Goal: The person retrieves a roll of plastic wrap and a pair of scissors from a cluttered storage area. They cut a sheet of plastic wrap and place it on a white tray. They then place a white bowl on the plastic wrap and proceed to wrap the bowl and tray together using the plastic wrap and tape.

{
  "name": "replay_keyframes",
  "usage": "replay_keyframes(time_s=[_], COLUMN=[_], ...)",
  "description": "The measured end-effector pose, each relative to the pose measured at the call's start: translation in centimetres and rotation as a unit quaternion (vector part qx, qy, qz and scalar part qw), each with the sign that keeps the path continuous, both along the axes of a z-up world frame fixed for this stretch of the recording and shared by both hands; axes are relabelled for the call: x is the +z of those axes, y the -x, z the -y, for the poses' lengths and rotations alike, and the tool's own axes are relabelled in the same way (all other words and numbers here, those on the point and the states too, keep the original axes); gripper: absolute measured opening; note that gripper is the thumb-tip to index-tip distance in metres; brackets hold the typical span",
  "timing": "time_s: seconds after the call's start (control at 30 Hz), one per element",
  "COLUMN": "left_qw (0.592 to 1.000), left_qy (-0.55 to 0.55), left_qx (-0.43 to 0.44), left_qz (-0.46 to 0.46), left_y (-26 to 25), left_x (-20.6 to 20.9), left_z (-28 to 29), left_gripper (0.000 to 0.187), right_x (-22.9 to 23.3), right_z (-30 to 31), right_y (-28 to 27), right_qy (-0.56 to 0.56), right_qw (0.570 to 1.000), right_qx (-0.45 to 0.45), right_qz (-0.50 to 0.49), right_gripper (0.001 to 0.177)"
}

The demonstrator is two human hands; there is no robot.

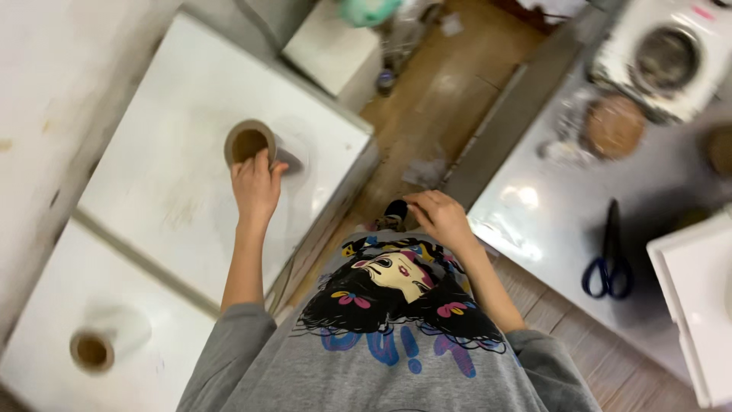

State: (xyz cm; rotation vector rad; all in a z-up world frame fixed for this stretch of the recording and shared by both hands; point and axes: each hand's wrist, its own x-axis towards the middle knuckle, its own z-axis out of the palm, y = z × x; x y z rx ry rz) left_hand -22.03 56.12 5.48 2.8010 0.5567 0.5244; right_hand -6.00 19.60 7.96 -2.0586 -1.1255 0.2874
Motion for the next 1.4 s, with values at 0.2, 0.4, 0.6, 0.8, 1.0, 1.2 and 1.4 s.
replay_keyframes(time_s=[0.2, 0.4, 0.6, 0.8, 1.0, 1.2, 1.4], left_qw=[0.993, 0.993, 0.996, 0.909, 0.764, 0.692, 0.642], left_qy=[-0.046, -0.044, -0.041, 0.242, 0.374, 0.416, 0.440], left_qx=[0.107, 0.105, 0.075, -0.243, -0.457, -0.539, -0.586], left_qz=[-0.017, -0.036, -0.020, 0.237, 0.259, 0.239, 0.227], left_y=[3.3, 2.7, -0.6, -7.8, -11.7, -13.3, -15.3], left_x=[-4.5, -5.5, 2.9, 14.1, 18.2, 20.4, 20.9], left_z=[-3.5, -4.3, -0.3, 11.2, 19.8, 26.9, 35.6], left_gripper=[0.040, 0.042, 0.069, 0.051, 0.046, 0.042, 0.038], right_x=[0.9, -0.2, -2.6, -4.2, -5.5, -8.0, -8.8], right_z=[-4.5, -3.8, 3.0, 14.7, 25.7, 31.3, 33.0], right_y=[0.8, 2.7, 1.5, -0.9, -3.8, -3.7, 0.1], right_qy=[0.009, 0.044, 0.022, 0.083, 0.073, 0.185, 0.179], right_qw=[0.997, 0.993, 0.999, 0.938, 0.837, 0.791, 0.787], right_qx=[0.079, 0.101, -0.031, -0.330, -0.523, -0.563, -0.576], right_qz=[-0.012, -0.037, 0.014, 0.067, 0.146, 0.148, 0.128], right_gripper=[0.021, 0.021, 0.028, 0.040, 0.043, 0.080, 0.080])
